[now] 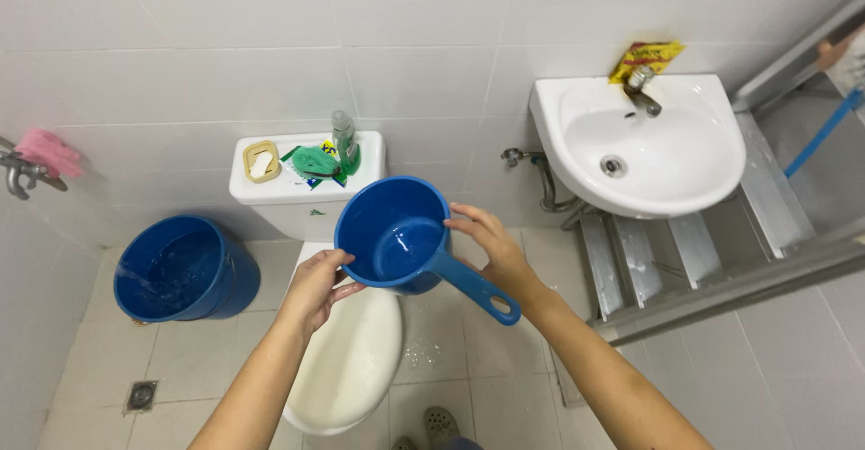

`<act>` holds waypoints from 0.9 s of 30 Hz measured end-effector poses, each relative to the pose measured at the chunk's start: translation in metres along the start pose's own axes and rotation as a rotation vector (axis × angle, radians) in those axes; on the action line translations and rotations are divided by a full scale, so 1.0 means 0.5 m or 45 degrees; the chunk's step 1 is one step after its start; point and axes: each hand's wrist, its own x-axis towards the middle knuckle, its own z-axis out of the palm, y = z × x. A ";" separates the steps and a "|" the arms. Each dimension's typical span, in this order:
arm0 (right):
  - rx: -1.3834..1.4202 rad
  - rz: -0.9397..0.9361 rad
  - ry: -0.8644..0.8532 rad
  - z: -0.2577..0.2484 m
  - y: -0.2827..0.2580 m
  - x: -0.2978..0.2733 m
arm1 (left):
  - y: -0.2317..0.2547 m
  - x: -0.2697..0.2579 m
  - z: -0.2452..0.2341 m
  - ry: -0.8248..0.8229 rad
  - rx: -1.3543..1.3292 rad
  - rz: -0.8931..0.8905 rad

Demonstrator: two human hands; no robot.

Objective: The person fills a blue scoop with water from a bucket and pours it onto a white sink and the tiled bathroom floor.

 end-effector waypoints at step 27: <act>0.743 1.037 -1.008 0.437 -0.260 0.233 | 0.011 -0.140 -0.522 0.516 -0.201 0.156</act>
